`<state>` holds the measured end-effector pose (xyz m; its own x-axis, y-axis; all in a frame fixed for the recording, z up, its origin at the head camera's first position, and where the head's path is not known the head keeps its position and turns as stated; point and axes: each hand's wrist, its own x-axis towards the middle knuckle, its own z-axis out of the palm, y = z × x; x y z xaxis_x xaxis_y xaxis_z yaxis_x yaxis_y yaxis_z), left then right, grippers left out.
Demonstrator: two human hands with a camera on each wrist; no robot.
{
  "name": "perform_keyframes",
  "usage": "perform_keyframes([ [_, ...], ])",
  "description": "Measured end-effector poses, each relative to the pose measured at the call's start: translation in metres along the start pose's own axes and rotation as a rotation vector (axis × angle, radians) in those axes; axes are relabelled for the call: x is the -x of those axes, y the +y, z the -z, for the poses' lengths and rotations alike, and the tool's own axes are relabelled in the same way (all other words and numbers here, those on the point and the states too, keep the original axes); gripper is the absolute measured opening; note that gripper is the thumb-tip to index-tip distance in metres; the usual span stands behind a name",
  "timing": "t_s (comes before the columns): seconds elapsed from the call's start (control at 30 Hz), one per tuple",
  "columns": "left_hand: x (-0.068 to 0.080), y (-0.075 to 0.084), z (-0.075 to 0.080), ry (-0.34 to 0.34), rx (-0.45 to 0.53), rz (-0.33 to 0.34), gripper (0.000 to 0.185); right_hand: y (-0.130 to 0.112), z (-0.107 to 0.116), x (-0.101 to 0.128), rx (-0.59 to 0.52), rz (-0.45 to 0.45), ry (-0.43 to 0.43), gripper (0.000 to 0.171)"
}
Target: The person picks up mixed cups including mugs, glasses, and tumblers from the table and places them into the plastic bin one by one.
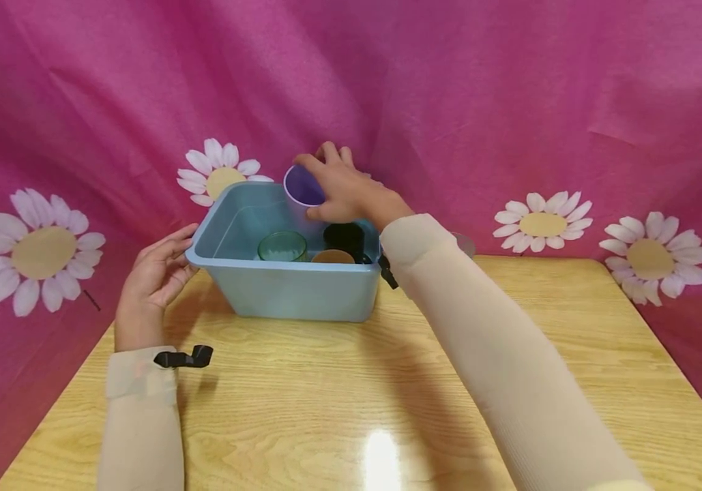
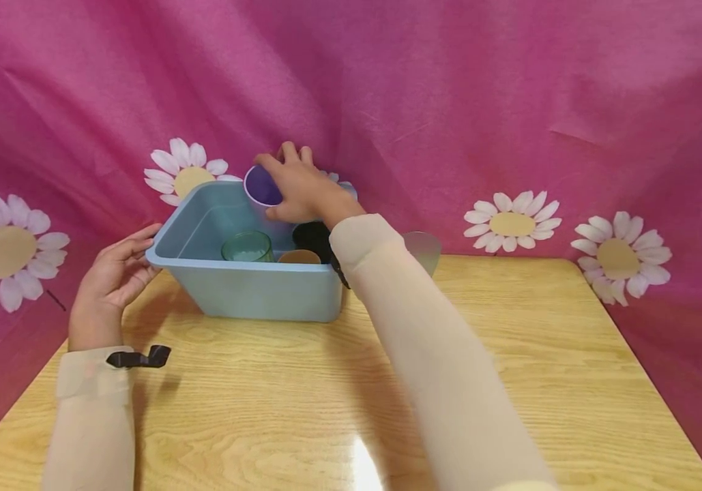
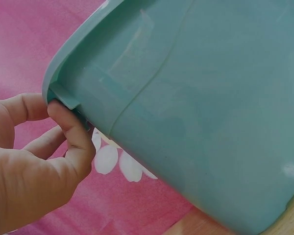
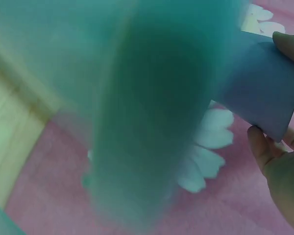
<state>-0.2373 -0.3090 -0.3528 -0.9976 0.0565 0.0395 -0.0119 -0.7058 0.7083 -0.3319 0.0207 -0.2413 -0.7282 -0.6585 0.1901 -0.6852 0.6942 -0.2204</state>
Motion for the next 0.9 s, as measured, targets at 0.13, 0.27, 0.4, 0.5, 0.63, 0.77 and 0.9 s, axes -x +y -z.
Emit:
perform_keyframes([
  [0.13,0.000,0.000,-0.001,0.020,-0.015,-0.004,0.029,-0.004,-0.012,-0.006,0.008,-0.004,0.015,0.089],
  [0.27,0.000,0.001,-0.001,0.030,-0.021,-0.006,0.028,-0.006,-0.023,-0.011,0.003,-0.029,0.034,0.088],
  [0.4,-0.001,0.001,0.000,0.026,-0.013,-0.010,0.029,-0.009,-0.033,-0.015,-0.001,-0.055,0.018,0.087],
  [0.5,-0.002,0.001,0.000,0.008,-0.001,-0.012,0.030,-0.009,-0.038,-0.018,-0.006,-0.069,-0.004,0.085],
  [0.63,-0.002,0.001,0.001,-0.004,0.004,-0.016,0.031,-0.009,-0.043,-0.021,-0.002,-0.089,-0.038,0.082],
  [0.77,-0.002,0.001,0.001,0.007,-0.002,-0.021,0.030,-0.008,-0.047,-0.022,-0.006,-0.114,-0.089,0.081],
  [0.9,-0.002,0.001,0.001,0.021,-0.010,-0.019,0.030,-0.006,-0.049,-0.024,-0.014,-0.130,-0.139,0.081],
])
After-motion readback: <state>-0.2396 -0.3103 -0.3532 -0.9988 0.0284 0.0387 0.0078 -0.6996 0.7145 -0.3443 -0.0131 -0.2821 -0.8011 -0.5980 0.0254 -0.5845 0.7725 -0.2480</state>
